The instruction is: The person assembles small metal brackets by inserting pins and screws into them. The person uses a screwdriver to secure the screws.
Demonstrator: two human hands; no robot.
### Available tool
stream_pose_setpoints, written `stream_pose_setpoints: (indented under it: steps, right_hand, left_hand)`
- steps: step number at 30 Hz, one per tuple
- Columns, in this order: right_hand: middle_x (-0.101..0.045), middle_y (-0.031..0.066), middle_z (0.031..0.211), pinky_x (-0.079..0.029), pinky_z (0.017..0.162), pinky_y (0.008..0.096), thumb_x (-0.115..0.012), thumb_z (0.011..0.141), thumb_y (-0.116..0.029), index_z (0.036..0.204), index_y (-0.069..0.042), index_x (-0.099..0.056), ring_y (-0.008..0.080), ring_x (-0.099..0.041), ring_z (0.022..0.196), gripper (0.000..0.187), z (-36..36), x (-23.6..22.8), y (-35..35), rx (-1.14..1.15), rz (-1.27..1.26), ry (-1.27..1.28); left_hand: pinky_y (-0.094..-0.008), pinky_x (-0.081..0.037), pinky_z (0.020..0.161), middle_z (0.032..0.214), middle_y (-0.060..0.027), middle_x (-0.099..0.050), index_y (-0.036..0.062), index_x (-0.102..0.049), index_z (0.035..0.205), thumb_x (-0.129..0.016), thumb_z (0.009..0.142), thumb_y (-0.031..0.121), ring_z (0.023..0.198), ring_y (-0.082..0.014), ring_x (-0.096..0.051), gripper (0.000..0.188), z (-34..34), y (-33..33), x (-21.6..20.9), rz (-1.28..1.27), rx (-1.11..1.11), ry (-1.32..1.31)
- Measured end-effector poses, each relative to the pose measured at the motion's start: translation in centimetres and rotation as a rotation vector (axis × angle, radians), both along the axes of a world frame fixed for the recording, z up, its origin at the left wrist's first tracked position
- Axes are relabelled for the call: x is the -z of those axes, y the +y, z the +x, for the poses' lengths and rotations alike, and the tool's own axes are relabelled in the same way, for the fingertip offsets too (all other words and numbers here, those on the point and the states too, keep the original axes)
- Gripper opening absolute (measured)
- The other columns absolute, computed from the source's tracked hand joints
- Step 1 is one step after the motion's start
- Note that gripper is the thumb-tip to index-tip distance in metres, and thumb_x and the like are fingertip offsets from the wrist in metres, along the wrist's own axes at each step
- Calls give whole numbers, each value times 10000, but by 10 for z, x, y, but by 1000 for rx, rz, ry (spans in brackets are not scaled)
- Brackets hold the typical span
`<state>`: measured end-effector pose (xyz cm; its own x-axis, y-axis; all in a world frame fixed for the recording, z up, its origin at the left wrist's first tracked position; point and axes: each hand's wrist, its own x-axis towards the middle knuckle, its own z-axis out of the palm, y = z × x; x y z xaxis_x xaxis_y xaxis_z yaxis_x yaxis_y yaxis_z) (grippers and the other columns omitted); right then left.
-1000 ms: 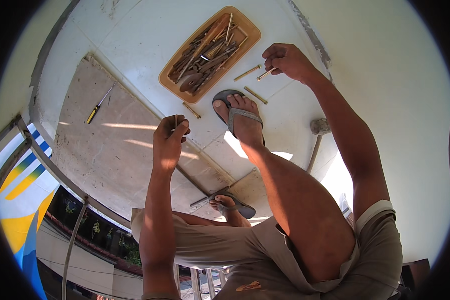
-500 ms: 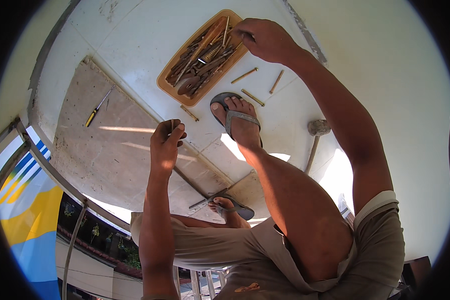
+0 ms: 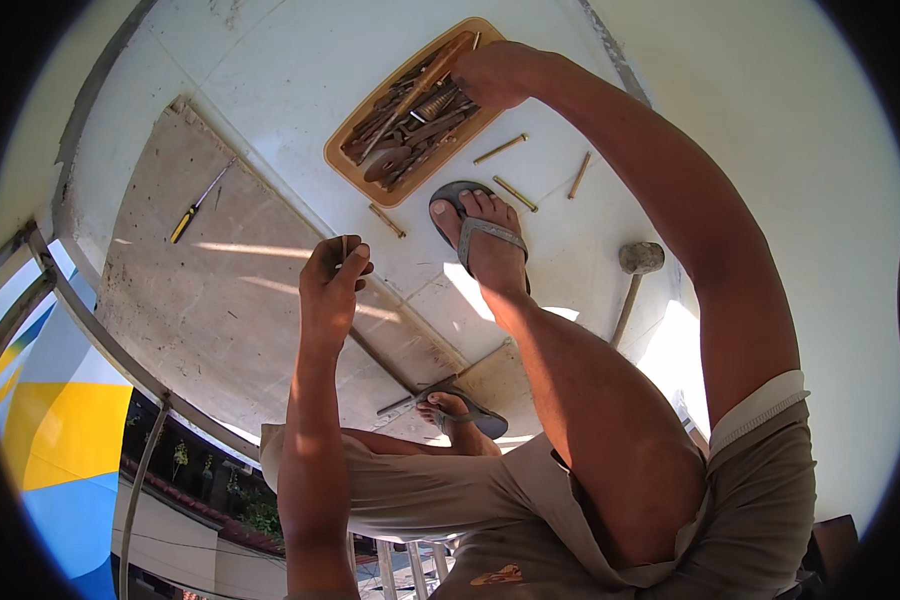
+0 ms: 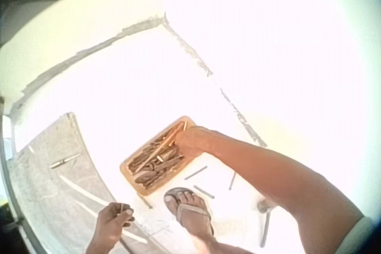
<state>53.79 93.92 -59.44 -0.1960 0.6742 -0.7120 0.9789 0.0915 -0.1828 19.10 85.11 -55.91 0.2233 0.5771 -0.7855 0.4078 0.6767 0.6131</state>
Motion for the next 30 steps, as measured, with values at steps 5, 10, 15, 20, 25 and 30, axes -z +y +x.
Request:
stream_pose_setpoints:
  steps: [5,10,15,20,25,30]
  right_hand:
    - [-718,197,876,-547,772,474,-558,871,-74,993,-9,-717,363,-709,835,210,6,-6,4,209,-151,246]
    - [-721,208,846,-557,753,471,-598,819,-72,914,5,-738,367,-714,826,186,-2,-2,-9,34,-30,-18]
    - [-723,211,847,-560,762,477,-643,784,-75,887,4,-739,373,-715,838,161,-20,-17,-12,78,-18,-71]
    - [-734,195,877,-556,783,464,-709,786,-129,933,-4,-731,354,-717,854,194,-12,-17,-19,190,-14,-4]
    - [-753,138,948,-546,800,390,-782,805,-200,996,-7,-743,270,-717,886,274,-8,-21,-29,467,-15,159]
    - [-755,131,1009,-544,849,360,-754,835,-155,1077,-3,-743,243,-711,951,286,-13,-24,-40,479,-64,372]
  left_hand:
    - [-302,-509,776,984,-39,-675,-8,-645,1149,-693,946,290,894,-137,-658,363,-4,-1,-1,14,0,-13]
    - [-305,-512,777,977,-42,-672,-16,-643,1144,-695,945,299,889,-137,-655,377,-4,-1,1,22,-3,-6]
    - [-298,-512,774,967,-47,-667,-22,-641,1139,-698,943,310,884,-135,-652,389,-3,0,0,17,5,-10]
    - [-304,-524,806,1024,-50,-691,11,-658,1149,-703,945,341,923,-162,-681,391,-4,-1,2,10,21,-6]
    - [-307,-519,814,1028,-54,-688,11,-656,1153,-702,944,352,927,-166,-679,403,-1,1,0,4,32,14]
    - [-307,-509,772,964,-52,-669,-24,-643,1145,-701,938,302,881,-136,-648,390,3,0,1,8,12,-5]
